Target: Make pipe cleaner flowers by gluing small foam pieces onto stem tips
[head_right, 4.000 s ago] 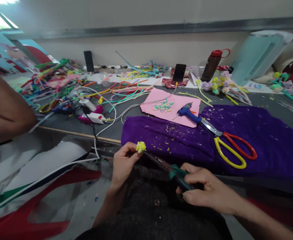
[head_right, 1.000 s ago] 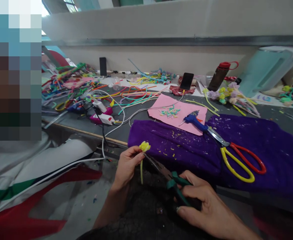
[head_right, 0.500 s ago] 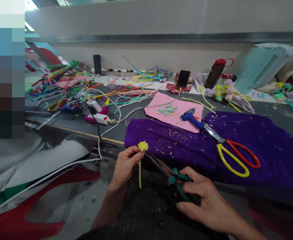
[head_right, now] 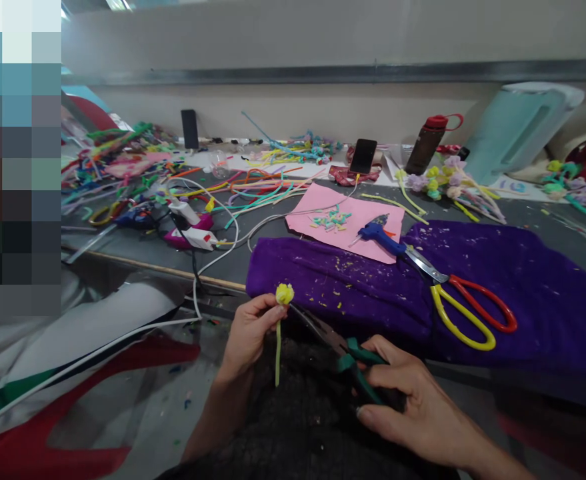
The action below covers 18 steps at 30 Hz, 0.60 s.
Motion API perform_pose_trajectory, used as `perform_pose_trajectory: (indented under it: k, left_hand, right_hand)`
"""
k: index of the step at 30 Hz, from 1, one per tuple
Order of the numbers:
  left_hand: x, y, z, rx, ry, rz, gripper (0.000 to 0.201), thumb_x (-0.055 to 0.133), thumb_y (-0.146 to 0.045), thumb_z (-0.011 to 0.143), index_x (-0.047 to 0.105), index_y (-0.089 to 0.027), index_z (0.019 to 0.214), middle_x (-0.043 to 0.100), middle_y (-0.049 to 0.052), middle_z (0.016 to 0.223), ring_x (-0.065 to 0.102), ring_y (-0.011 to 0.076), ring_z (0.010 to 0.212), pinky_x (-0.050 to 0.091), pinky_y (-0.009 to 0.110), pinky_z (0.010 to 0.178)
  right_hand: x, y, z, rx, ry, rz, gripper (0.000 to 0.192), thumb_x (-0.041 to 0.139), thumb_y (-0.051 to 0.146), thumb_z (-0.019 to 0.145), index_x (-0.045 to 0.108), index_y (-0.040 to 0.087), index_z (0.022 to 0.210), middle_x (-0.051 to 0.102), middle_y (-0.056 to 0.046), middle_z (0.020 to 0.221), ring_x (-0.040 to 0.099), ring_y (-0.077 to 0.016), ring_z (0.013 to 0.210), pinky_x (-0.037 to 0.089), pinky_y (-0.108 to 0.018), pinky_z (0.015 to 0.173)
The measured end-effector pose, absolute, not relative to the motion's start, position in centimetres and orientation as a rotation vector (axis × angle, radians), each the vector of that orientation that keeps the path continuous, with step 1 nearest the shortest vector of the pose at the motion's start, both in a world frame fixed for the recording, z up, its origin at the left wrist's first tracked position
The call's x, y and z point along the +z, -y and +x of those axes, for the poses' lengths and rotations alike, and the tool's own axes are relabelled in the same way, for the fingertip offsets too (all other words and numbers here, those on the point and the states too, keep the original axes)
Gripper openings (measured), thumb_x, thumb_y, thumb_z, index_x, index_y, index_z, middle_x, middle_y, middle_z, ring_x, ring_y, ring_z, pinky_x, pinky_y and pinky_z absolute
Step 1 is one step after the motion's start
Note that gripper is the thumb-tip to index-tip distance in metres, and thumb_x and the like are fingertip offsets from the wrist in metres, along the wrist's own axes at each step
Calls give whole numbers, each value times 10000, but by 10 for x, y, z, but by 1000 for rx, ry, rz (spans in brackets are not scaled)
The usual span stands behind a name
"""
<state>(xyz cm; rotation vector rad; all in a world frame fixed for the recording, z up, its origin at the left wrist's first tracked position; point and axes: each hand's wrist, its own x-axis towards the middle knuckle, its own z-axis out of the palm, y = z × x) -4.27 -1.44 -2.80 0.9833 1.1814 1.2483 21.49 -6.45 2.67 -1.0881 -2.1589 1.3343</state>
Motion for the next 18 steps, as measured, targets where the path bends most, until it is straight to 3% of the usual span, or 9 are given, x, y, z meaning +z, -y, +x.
perform_pose_trajectory:
  k: [8, 18]
  left_hand:
    - [-29, 14, -42, 1198, -1195, 953, 168, 688, -295, 655, 649, -136, 688, 582, -12, 585, 378, 36, 458, 241, 171, 430]
    - [-27, 16, -42, 1146, -1218, 1047, 197, 675, -325, 662, 621, -136, 663, 526, -29, 554, 324, 43, 439, 231, 196, 439]
  right_hand:
    - [23, 62, 217, 1328, 2162, -1081, 144, 555, 300, 791, 592, 180, 722, 483, -35, 933, 501, -174, 867, 423, -315, 752]
    - [23, 59, 216, 1346, 2152, -1038, 146, 567, 314, 781, 627, 187, 743, 513, -41, 904, 514, -174, 824, 439, -303, 709]
